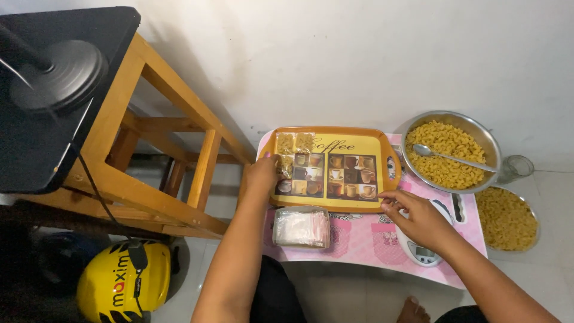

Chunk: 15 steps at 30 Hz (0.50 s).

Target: Packaging macaroni by scooping it from a large bowl into small plastic bags and weighing them on a digital scale.

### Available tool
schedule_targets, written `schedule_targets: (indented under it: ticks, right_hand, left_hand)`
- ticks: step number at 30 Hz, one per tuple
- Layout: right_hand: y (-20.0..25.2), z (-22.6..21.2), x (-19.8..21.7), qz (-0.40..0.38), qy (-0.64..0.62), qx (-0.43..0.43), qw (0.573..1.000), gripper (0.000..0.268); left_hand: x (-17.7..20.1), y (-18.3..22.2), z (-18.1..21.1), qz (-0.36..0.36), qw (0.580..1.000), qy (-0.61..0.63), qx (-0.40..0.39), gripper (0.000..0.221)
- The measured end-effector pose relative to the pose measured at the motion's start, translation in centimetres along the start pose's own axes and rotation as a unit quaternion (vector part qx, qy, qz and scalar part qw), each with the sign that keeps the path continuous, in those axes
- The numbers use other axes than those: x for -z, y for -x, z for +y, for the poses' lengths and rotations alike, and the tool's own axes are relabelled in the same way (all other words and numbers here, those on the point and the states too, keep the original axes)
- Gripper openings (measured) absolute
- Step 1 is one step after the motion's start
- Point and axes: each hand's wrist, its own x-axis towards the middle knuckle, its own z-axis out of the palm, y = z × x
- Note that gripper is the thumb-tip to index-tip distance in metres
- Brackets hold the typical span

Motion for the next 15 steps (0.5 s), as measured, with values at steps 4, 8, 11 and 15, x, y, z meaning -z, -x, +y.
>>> schedule_targets:
  ticks: [4,8,11,15]
  right_hand:
    - [0.0,0.0,0.0,0.001,0.002,-0.001,1.000,0.032]
    - [0.1,-0.1,0.1,0.001,-0.002,-0.007,1.000,0.033]
    - [0.1,0.1,0.1,0.000,-0.001,-0.012,1.000,0.033]
    - [0.0,0.3,0.1,0.003,0.001,-0.011,1.000,0.032]
  left_hand:
    - [0.8,0.8,0.4,0.017,1.000,-0.010,-0.003,0.048]
    - [2.1,1.9,1.1,0.039,0.999,0.033,-0.010,0.042]
    - [-3.8,-2.7,-1.1,0.015,1.000,0.017,-0.006,0.043]
    - [-4.8,-2.9,-0.9,-0.010,1.000,-0.002,0.005,0.044]
